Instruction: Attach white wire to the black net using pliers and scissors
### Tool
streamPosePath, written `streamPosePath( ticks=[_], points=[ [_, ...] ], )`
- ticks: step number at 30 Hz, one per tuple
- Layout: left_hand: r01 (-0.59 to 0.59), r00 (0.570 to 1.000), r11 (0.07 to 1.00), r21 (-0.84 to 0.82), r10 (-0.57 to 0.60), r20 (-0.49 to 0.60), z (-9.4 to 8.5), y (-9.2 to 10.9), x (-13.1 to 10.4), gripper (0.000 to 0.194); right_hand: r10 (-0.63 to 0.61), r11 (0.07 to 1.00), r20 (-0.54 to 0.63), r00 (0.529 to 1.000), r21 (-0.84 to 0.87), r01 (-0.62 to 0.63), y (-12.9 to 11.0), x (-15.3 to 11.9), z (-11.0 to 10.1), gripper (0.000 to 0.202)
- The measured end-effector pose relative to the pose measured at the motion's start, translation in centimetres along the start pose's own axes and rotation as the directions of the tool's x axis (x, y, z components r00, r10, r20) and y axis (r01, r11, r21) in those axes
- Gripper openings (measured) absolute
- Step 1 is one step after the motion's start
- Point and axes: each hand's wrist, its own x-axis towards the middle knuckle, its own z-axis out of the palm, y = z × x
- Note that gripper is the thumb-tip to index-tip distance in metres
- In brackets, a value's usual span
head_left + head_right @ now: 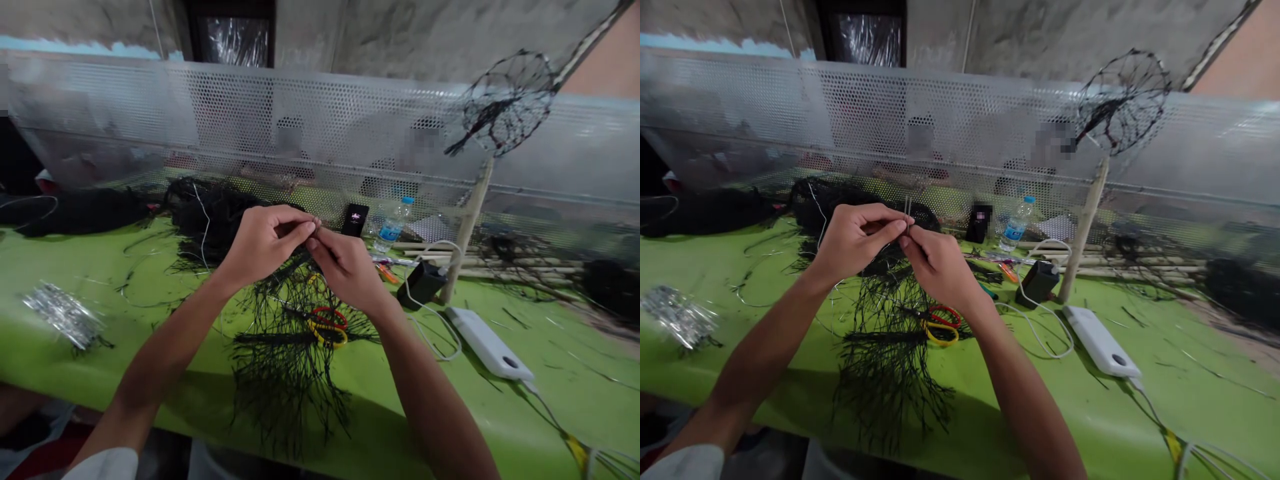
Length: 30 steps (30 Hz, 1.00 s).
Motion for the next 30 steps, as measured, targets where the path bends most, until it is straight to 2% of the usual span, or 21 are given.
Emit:
streamPosePath(
  ticks=[10, 14, 16, 19, 22, 26, 30],
  points=[
    [-0.001, 1.0, 1.0, 0.025, 0.0, 0.013, -0.4, 0.8, 0.0, 0.022, -0.011, 0.999, 0.067, 0.998, 0.042, 0.008, 0.1, -0.1, 0.3, 0.034],
    [0.025, 0.999, 0.999, 0.024, -0.025, 0.02, -0.8, 0.6, 0.1, 0.02, 0.005, 0.997, 0.158, 0.987, 0.08, -0.017, 0.2, -0.1, 0.0, 0.025],
    [-0.004, 1.0, 0.997, 0.075, 0.005, -0.022, -1.1, 0.5, 0.1, 0.021, -0.018, 0.997, 0.173, 0.985, 0.074, 0.005, 0.4, -0.1, -0.2, 0.01],
    [-0.043, 0.993, 0.993, 0.108, 0.054, -0.109, -1.5, 0.5, 0.2, 0.02, -0.089, 0.996, 0.134, 0.987, 0.039, 0.084, 0.5, -0.1, -0.7, 0.022],
    [-0.045, 0.984, 0.995, 0.084, 0.058, -0.166, -1.8, 0.6, 0.4, 0.02, -0.114, 0.986, 0.075, 0.991, -0.11, 0.122, 0.5, -0.1, -1.2, 0.026],
    [-0.078, 0.959, 0.983, 0.165, 0.12, -0.257, -2.4, 0.6, 0.5, 0.019, -0.086, 0.952, -0.043, 0.995, -0.299, 0.069, 0.5, -0.2, -1.9, 0.029],
    [-0.124, 0.914, 0.964, 0.235, 0.203, -0.35, -3.1, 0.5, 0.6, 0.014, -0.01, 0.954, -0.03, 1.0, -0.301, 0.0, 0.8, -0.3, -2.8, 0.007]
  ],
)
